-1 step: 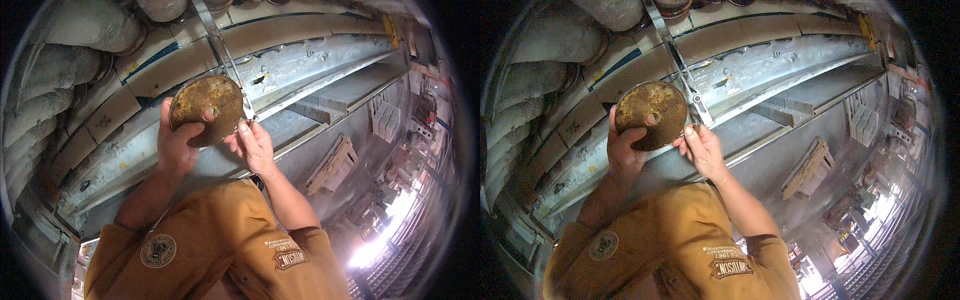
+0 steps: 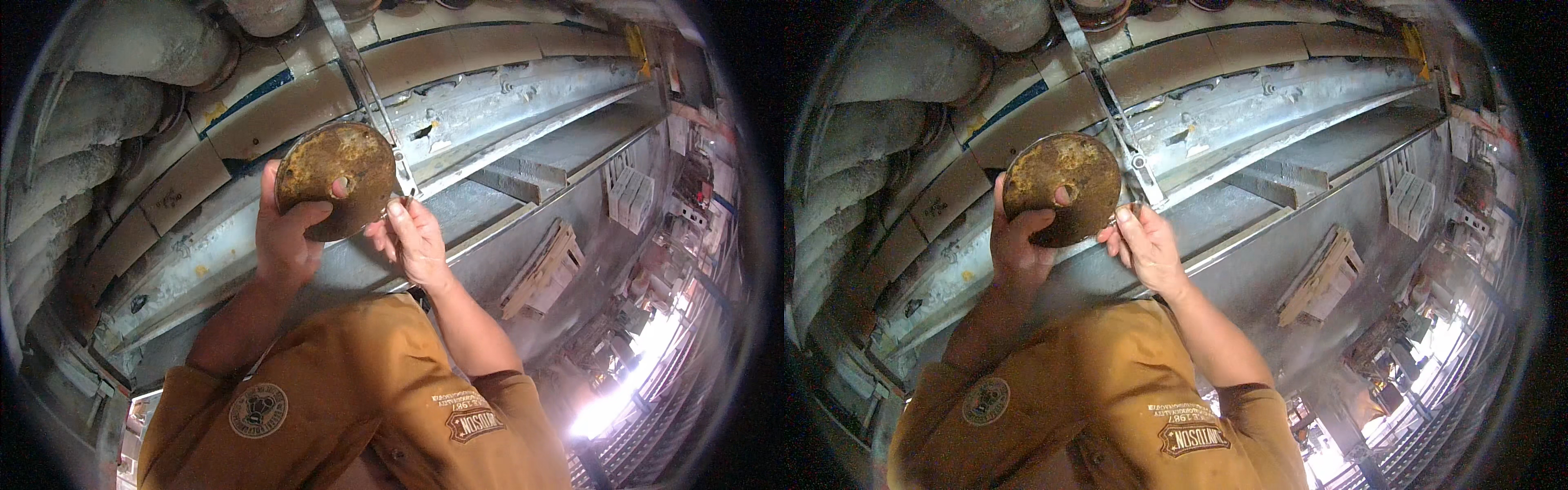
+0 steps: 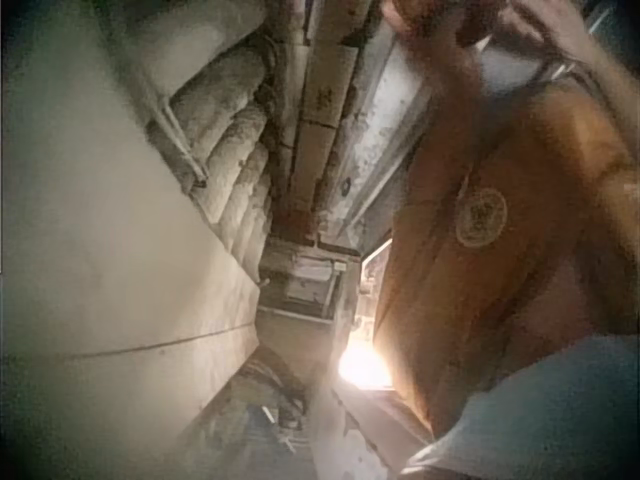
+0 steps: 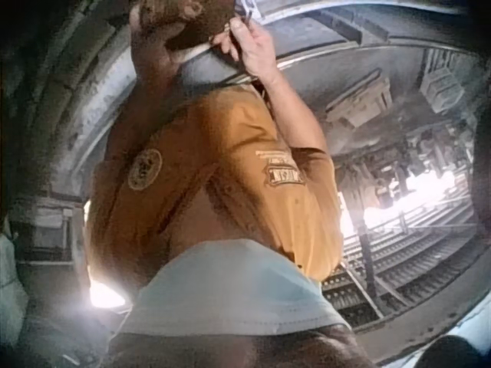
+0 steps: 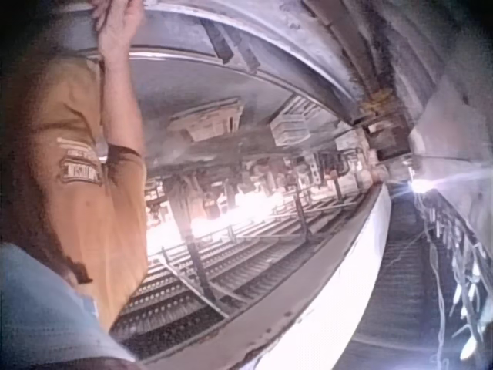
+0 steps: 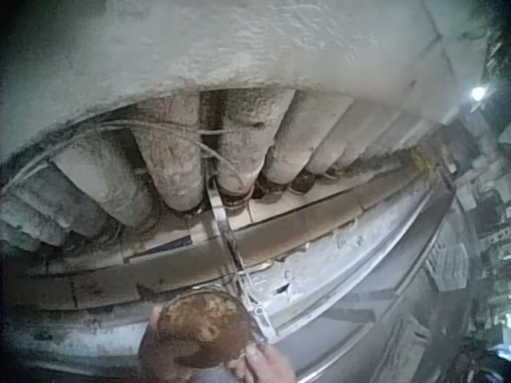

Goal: The person handles a circular metal disc and small fasteners on a metal shelf, then uses a wrench to tighten a bolt on a nearby pipe. The person continues to manipulate the disc and fasteners by hand.

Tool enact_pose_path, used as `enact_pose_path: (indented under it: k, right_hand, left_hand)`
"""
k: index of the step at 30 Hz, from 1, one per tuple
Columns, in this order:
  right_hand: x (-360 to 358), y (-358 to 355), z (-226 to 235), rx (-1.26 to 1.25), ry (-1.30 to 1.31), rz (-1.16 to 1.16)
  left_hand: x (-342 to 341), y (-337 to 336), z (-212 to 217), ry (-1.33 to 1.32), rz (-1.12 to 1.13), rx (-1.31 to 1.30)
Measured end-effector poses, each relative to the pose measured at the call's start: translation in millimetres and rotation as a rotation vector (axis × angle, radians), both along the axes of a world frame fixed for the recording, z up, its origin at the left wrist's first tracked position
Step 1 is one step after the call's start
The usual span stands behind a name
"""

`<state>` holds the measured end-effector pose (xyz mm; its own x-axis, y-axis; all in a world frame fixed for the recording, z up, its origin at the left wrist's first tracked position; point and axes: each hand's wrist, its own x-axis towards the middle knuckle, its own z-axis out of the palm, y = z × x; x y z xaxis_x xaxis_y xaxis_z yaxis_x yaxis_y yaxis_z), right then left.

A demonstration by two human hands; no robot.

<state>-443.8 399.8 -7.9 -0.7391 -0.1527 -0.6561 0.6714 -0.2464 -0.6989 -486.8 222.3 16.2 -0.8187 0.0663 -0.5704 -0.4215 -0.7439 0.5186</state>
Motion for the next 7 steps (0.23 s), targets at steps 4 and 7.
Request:
enact_pose_path:
  k: [4,7]
  right_hand:
    - [-9.0,-6.9,4.9,-0.184,-0.07,-0.068]
    - [-10.8,-7.6,0.0,-0.259,-0.084,-0.055]
  left_hand:
    - [-4.0,-4.7,1.5,-0.021,0.023,0.041]
    - [-0.2,-9.2,-7.8,0.079,-0.007,-0.003]
